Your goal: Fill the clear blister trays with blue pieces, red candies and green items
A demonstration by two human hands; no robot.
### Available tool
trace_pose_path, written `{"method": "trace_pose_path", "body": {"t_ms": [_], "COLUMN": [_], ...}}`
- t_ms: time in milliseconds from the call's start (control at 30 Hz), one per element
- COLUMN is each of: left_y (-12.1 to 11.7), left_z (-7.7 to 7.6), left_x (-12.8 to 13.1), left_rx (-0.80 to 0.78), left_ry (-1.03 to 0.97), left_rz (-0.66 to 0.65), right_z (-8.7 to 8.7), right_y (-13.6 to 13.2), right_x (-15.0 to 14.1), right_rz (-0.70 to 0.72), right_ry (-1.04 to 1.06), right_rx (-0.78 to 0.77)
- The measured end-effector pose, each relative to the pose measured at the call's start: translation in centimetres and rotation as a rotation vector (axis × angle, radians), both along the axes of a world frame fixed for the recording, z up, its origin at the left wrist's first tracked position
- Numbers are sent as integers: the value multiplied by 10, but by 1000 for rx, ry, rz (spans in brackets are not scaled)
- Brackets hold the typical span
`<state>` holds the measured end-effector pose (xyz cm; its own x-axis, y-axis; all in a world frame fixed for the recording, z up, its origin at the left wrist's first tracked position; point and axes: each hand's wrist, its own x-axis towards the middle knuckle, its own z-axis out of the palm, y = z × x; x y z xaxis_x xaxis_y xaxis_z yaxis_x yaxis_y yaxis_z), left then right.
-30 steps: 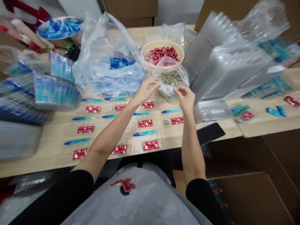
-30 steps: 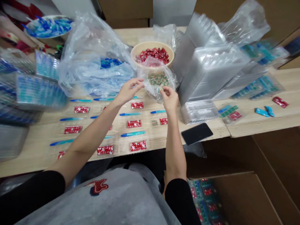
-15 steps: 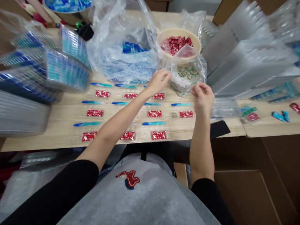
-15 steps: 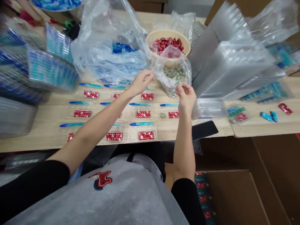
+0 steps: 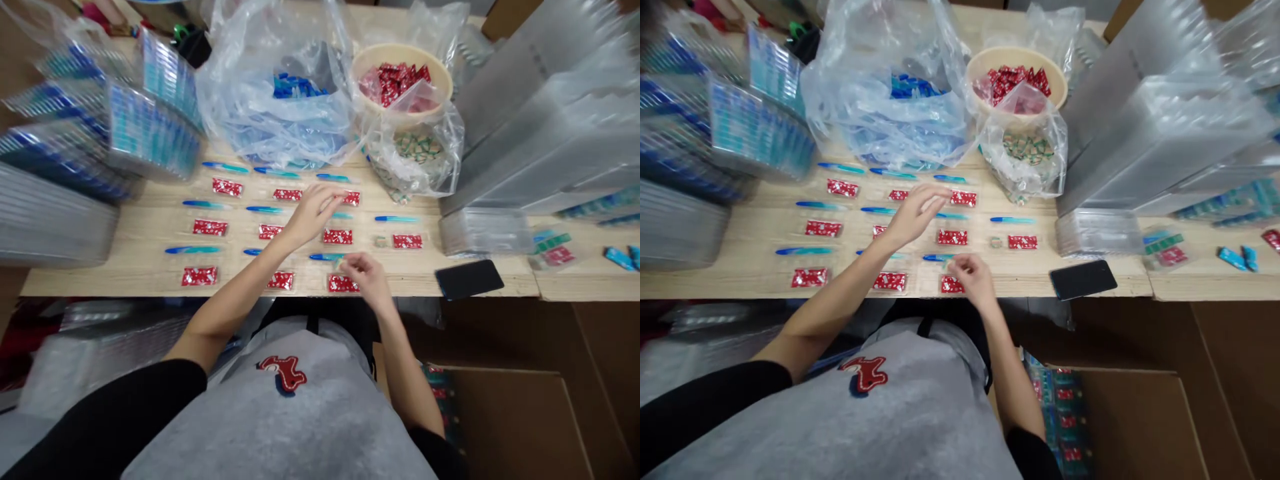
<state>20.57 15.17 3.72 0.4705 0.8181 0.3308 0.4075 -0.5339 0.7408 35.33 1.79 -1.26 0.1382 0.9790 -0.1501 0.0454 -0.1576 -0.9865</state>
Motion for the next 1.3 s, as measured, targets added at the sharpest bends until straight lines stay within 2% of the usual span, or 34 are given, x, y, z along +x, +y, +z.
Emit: {"method": "trace_pose_path", "body": {"t_ms": [67,133,200,300,433,533,700,867,1033,1200,1300], "left_y": [-37,-71,-97,-118,-120,-117,-113,-107,-109,-123,-129], "left_z": [-13,-21,-26,-32,-44,-48,-45,-40,-34,-28,-28], "left_x": [-35,-59,-73,-79,-77,-76,-76,-69,-58,-46,-40], "left_rx": [-63,-151,-254,-365,-374,-327,-262,-216,-68,80,90], "left_ry": [3,23,62,118,193,280,429,572,700,844,920], "left_rz": [39,16,-28,-54,-58,-117,-205,-238,-250,-202,-135], "right_z": [-9,-12,-11,-9,-12,-15,-16,-13,-12,-21,-28], "right_y": [-19,-28,-30,-30,-31,-33,-37,-45,-50,-55,-58], "right_x": [-30,-47,-54,-54,-56,-60,-63,-63,-56,-35,-24], "right_rz": [20,-5,-22,10,79,79,49,65,-77,-200,-225], "right_ry": [-26,-87,-123,-120,-160,-208,-299,-500,-691,-782,-811], "right_rx": [-29,-21,-19,-44,-72,-65,-47,78,282,296,287]}}
